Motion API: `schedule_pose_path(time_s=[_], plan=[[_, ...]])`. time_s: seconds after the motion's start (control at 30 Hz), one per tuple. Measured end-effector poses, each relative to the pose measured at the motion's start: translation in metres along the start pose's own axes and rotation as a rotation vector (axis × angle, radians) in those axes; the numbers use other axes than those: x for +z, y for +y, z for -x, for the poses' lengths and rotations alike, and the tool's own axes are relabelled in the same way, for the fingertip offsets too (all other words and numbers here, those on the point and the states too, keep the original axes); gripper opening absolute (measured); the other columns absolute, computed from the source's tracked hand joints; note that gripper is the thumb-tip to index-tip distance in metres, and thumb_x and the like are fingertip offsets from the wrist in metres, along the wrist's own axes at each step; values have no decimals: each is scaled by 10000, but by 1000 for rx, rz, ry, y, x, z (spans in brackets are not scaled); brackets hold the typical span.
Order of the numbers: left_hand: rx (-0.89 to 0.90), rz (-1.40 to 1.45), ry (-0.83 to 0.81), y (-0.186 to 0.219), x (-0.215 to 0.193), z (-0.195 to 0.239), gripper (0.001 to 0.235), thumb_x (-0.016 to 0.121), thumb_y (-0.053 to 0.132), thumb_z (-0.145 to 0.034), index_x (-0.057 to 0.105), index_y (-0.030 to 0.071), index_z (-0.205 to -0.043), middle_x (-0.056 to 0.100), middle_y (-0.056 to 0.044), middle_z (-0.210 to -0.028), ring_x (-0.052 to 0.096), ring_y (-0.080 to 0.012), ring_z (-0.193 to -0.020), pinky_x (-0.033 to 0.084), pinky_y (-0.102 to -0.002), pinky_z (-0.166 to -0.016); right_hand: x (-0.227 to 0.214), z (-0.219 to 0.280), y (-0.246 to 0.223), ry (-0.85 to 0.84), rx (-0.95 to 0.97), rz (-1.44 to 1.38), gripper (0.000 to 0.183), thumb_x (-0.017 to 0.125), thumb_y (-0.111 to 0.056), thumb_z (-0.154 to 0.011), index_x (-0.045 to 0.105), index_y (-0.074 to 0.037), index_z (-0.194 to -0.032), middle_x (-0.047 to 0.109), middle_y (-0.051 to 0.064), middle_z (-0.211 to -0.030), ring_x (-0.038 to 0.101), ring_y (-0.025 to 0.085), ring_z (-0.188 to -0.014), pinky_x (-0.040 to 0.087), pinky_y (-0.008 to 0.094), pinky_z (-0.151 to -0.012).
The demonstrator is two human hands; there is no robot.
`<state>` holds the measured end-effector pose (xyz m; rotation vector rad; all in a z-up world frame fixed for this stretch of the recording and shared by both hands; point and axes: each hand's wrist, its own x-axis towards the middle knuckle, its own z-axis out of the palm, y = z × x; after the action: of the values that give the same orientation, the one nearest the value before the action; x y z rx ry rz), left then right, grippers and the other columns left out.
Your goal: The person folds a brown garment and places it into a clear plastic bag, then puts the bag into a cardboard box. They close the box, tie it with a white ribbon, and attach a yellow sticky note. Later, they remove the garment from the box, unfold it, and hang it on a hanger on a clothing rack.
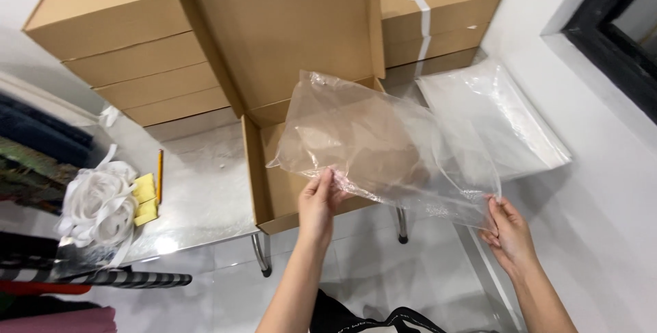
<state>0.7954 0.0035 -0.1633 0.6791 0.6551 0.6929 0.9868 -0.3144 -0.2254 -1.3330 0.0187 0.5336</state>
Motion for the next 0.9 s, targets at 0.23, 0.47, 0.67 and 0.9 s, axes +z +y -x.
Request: schedule_pose_path(time_s=[0.23, 0.47, 0.67, 0.9], plan=[[118, -351, 310, 98, -65, 69, 364, 676, 200, -995, 763, -10, -1280, 812, -137, -1086, 777, -222, -997, 609, -304, -810, 70, -9, 10, -68, -297, 459, 201, 569, -256, -1134, 713, -124, -1183, 341, -29, -550, 271, 79, -466, 183, 271, -430], [-26, -254, 474, 116, -137, 117, 469, 688, 237, -950, 682, 37, -1374, 778, -154, -1283, 781, -287, -1089, 604, -360, -845, 54, -54, 55, -157, -283, 684, 214, 618, -282, -1142, 735, -143, -1254, 518, 31, -639, 430, 141, -529, 350, 318, -482], [-97, -405, 591, 136, -126, 110, 635, 551, 553, -955, 714, 37, -1286, 787, -124, -1197, 764, -235, -851, 467, -312, -638, 61, -62, 37, -126, -128, 670, 272, 581, -309, -1232, 722, -77, -1243, 625, 121, -816, 598, 252, -679, 480, 375, -609], [-28, -392, 557, 120, -131, 93, 385, 699, 279, -983, 786, -46, -1171, 818, -189, -1054, 786, -244, -866, 647, -309, -737, 91, -40, 23, -37, -340, 794, 251, 584, -276, -1234, 714, -66, -1185, 572, 56, -631, 488, 163, -557, 390, 355, -579]])
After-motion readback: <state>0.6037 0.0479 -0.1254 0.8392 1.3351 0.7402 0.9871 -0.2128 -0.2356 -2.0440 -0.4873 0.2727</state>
